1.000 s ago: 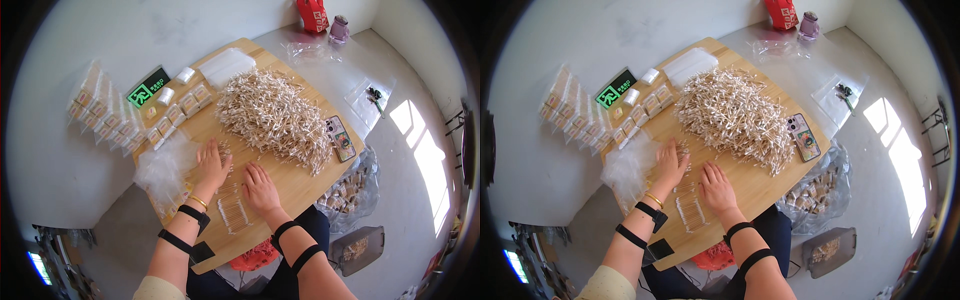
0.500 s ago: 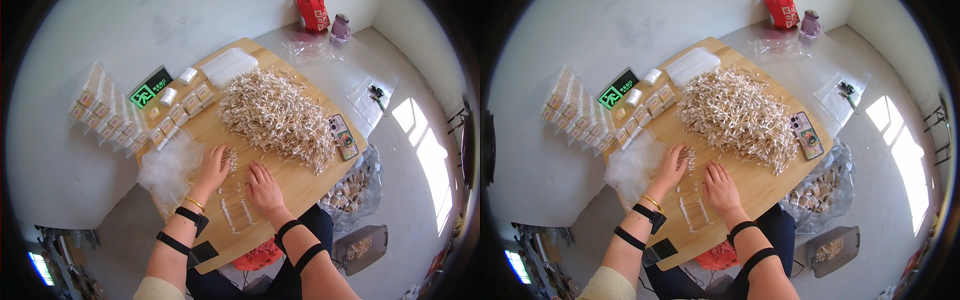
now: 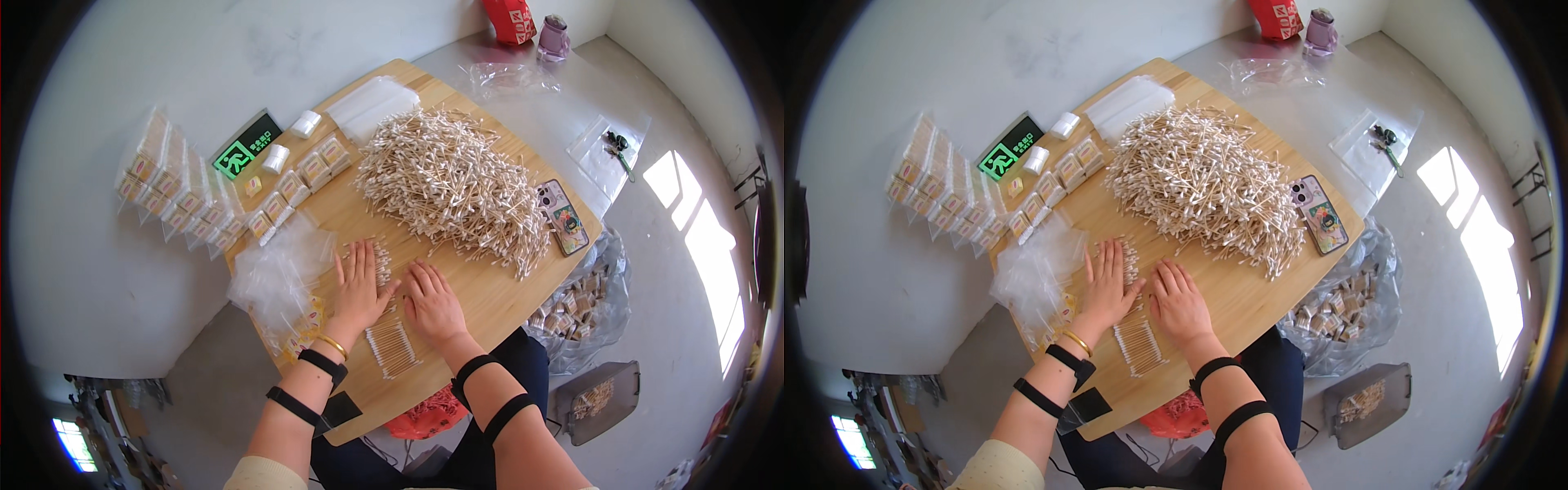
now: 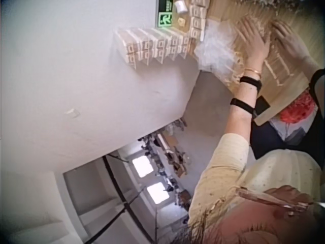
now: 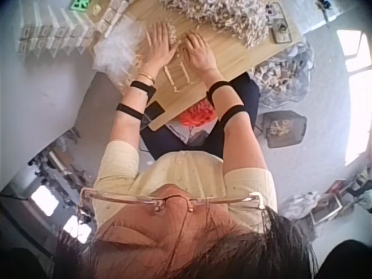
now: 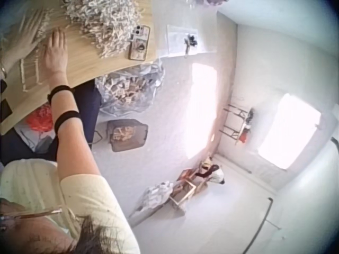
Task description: The person sits at a wooden table and organizes a large pile of cotton swabs into neat rows. They then pick up small plastic packets, place a bundle of swabs inside each packet, and seal them. The finished packets are stacked on the table.
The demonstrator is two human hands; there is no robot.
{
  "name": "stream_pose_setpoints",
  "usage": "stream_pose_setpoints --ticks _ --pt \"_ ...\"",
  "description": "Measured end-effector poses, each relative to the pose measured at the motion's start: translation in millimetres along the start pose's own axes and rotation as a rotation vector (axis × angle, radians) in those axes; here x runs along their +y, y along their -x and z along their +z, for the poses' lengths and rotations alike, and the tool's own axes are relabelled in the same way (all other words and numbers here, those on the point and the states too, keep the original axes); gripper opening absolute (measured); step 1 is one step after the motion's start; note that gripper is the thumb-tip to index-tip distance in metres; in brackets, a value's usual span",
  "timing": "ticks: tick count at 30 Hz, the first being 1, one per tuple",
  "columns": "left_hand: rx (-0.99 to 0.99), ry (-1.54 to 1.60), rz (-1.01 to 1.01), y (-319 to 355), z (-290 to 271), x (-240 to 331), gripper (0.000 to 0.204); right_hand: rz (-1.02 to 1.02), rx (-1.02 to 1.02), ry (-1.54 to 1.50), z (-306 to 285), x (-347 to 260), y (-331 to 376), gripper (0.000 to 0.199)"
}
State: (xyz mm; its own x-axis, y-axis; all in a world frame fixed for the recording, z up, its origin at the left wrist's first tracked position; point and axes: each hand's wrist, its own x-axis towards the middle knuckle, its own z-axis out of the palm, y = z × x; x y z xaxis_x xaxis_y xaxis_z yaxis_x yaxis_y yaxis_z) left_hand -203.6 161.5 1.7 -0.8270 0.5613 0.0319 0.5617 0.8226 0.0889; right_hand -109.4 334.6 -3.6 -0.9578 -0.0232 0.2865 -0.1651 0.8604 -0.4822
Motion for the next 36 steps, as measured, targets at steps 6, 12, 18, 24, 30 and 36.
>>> stream_pose_setpoints --ticks 6,12,18,24,30,36 --pt "-0.029 0.053 -0.031 10.1 0.1 2.8 0.096 -0.002 0.007 -0.014 -0.3 -1.2 -0.1 0.047" --pt "-0.021 0.015 -0.048 6.8 -5.9 8.9 0.092 0.002 0.01 -0.026 -0.2 -0.1 -0.2 0.048" --pt "-0.016 0.023 -0.113 -13.6 -13.8 5.3 0.091 -0.004 0.009 -0.005 -1.1 1.3 0.5 0.048" --pt "-0.011 -0.064 -0.08 -13.9 -6.8 0.9 0.091 -0.013 0.018 0.003 0.0 0.0 0.2 0.048" --pt "-0.06 -0.001 -0.137 -8.5 -5.4 7.8 0.094 -0.006 0.026 -0.008 0.7 -0.8 0.0 0.049" --pt "-0.037 0.016 -0.22 -42.1 -0.8 -9.2 0.093 -0.015 0.029 -0.006 -0.4 -2.3 -1.0 0.05"
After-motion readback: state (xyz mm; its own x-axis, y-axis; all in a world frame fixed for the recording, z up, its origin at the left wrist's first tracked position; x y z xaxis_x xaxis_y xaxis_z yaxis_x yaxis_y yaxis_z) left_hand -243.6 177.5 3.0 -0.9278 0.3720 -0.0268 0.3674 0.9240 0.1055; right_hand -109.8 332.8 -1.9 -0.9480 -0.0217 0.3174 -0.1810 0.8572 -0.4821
